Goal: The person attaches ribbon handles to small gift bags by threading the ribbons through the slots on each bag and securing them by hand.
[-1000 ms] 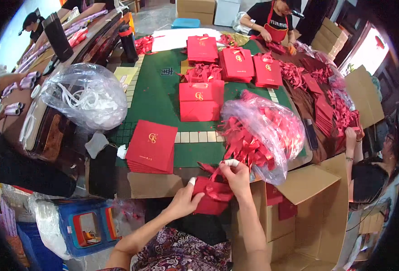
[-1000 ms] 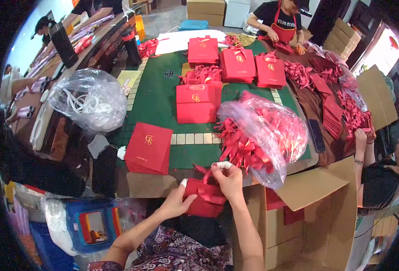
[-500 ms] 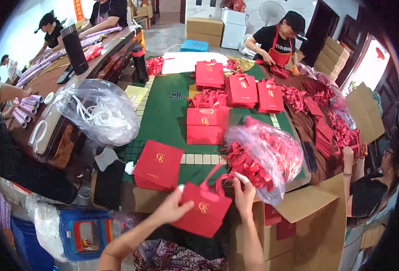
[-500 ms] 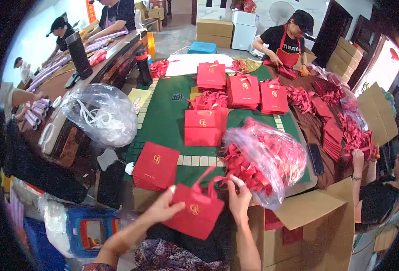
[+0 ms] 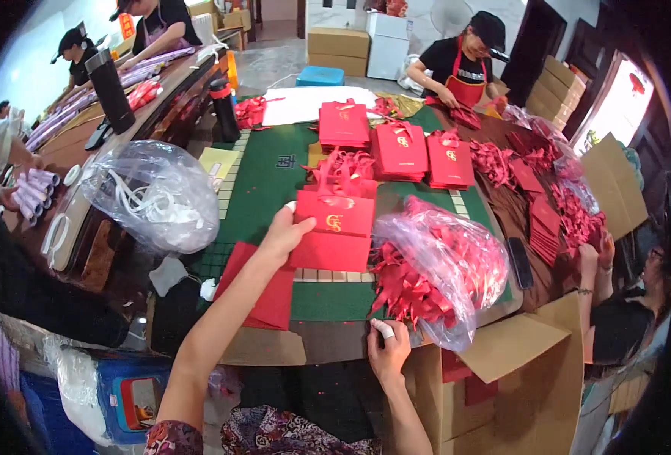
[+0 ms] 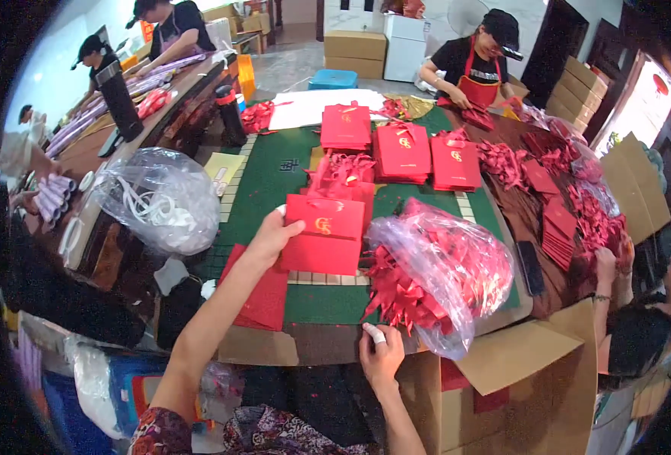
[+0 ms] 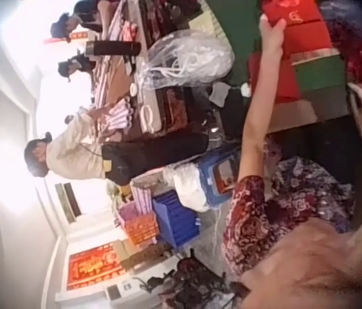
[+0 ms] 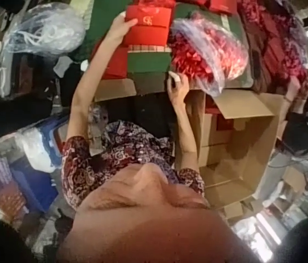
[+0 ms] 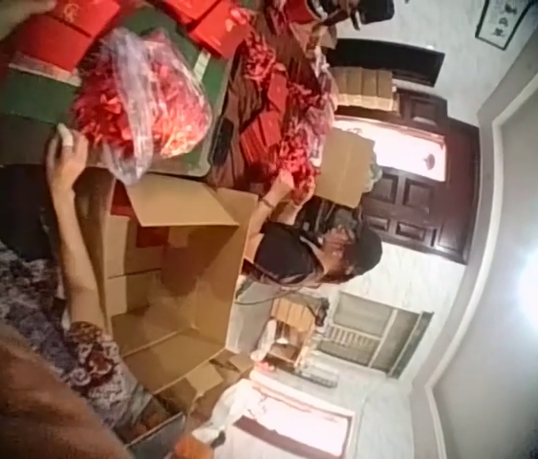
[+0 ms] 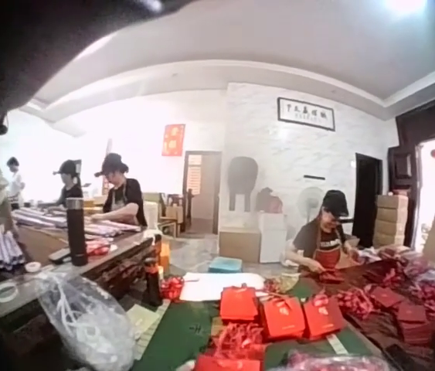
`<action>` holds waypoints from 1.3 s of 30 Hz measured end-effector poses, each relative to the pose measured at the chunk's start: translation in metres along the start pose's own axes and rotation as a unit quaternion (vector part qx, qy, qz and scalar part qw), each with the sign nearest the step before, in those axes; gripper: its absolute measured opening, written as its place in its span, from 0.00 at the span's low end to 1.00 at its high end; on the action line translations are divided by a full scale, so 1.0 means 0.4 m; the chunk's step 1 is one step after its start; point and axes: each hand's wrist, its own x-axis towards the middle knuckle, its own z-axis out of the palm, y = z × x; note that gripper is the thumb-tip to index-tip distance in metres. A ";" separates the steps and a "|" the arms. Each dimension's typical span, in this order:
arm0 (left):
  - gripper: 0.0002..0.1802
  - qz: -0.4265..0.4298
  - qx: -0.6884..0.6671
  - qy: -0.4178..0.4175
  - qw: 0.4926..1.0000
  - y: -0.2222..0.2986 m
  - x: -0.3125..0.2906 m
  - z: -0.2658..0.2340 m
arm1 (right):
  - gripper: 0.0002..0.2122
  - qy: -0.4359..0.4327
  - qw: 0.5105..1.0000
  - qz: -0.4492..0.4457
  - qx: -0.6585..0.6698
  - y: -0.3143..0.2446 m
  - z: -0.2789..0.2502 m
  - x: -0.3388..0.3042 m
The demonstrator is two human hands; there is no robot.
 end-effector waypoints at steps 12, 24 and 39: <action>0.23 0.226 0.506 0.184 0.812 -0.103 0.023 -0.070 | 0.10 -0.008 1.000 0.000 0.008 -0.008 -0.010 -0.006; 0.18 0.202 0.620 -0.045 0.757 -0.016 -0.235 -0.205 | 0.12 -0.147 0.977 -0.109 -0.111 0.025 -0.008 0.120; 0.19 0.167 0.573 -0.078 0.799 -0.104 -0.481 0.093 | 0.11 -0.111 0.992 -0.051 -0.020 -0.139 -0.080 -0.035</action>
